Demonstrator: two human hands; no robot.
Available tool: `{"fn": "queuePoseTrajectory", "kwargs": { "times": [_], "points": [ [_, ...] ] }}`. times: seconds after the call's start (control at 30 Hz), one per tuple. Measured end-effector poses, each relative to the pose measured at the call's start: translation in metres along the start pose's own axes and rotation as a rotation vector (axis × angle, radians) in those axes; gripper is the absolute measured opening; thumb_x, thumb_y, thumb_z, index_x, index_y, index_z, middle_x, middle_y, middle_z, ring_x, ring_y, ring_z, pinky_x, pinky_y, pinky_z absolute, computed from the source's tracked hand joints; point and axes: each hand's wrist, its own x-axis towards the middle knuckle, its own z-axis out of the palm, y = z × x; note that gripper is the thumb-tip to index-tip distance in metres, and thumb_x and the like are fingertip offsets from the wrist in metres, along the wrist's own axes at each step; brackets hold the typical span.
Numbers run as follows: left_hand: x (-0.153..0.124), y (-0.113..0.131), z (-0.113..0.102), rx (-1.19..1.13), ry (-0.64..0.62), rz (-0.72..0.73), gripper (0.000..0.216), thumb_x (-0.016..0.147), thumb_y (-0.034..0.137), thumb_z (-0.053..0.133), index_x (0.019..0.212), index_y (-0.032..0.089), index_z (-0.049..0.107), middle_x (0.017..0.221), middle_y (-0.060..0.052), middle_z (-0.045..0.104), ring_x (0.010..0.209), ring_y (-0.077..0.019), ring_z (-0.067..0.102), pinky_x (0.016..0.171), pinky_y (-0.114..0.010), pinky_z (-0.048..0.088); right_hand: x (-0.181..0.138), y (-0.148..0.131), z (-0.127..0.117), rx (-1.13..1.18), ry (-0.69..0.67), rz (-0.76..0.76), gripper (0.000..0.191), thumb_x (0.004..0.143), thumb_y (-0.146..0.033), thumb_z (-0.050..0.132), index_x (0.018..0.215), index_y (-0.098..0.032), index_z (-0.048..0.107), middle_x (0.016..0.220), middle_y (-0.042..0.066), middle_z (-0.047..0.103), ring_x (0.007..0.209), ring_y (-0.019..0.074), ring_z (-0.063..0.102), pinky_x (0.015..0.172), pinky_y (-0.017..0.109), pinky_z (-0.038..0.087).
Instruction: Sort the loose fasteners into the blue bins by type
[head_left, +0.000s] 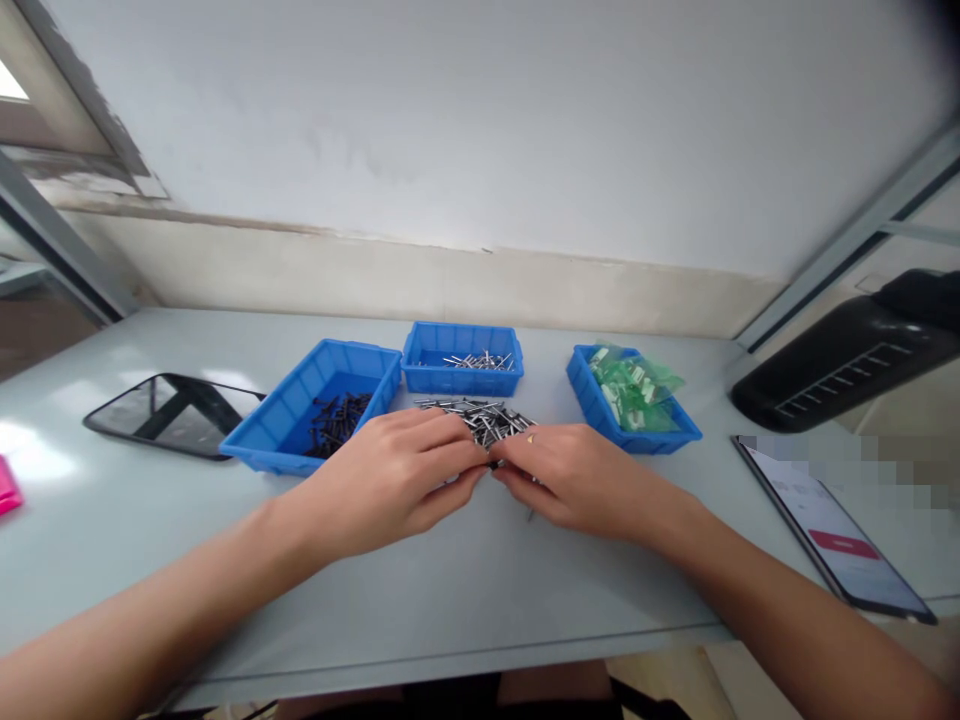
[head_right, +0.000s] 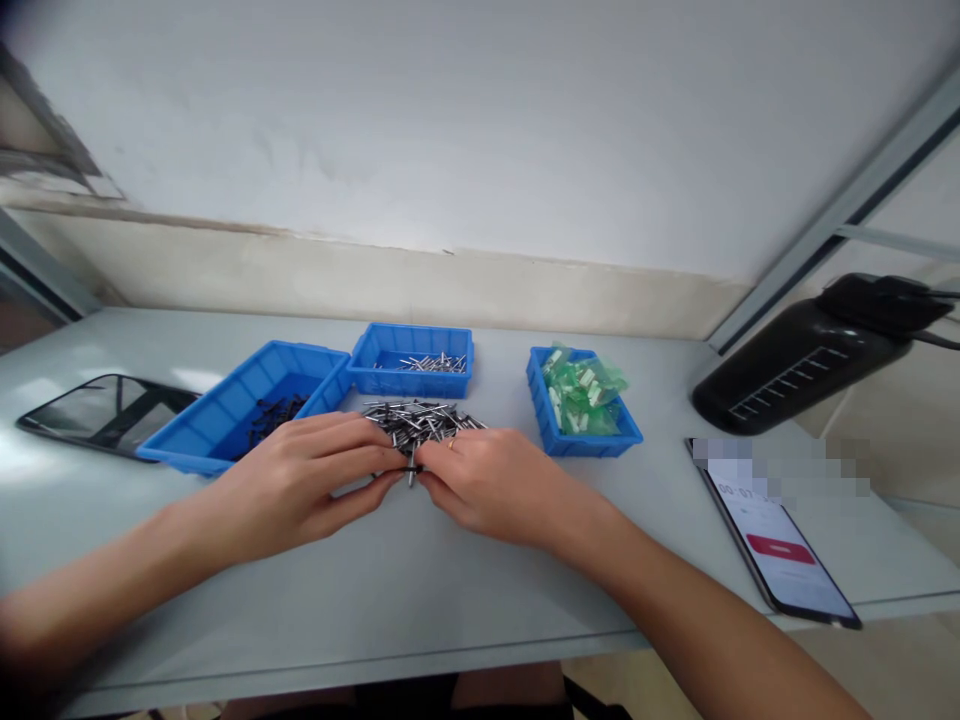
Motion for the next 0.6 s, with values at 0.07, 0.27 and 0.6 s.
{"fn": "queuePoseTrajectory", "kwargs": {
  "times": [0.07,0.27,0.6],
  "points": [
    [0.0004,0.0001,-0.0005,-0.001,-0.002,-0.002,0.014,0.088,0.02,0.05,0.094,0.017,0.063,0.082,-0.002,0.062,0.074,-0.014,0.057,0.069,-0.028,0.044,-0.0005,0.0009,0.0007,-0.006,0.03,-0.012,0.019,0.092,-0.023,0.041,0.083,-0.016,0.055,0.071,0.002,0.061,0.065,0.0135,0.055,0.059,0.026,0.034],
    [0.0007,-0.0004,-0.0008,0.022,-0.033,-0.045,0.013,0.088,0.021,0.05,0.091,0.017,0.061,0.078,-0.001,0.059,0.071,-0.014,0.055,0.066,-0.027,0.042,-0.0012,0.0028,0.0037,-0.027,0.108,-0.03,0.02,0.092,-0.023,0.041,0.082,-0.016,0.057,0.069,0.001,0.06,0.063,0.0129,0.054,0.058,0.026,0.034],
    [0.0002,-0.002,0.0003,0.031,-0.04,-0.072,0.016,0.09,0.024,0.047,0.091,0.017,0.061,0.077,-0.001,0.058,0.071,-0.0142,0.055,0.067,-0.027,0.041,-0.0019,0.0018,-0.0017,-0.007,0.249,-0.046,0.016,0.089,-0.021,0.046,0.089,-0.014,0.061,0.068,0.0,0.062,0.062,0.0129,0.055,0.059,0.025,0.037]
  ]
}}
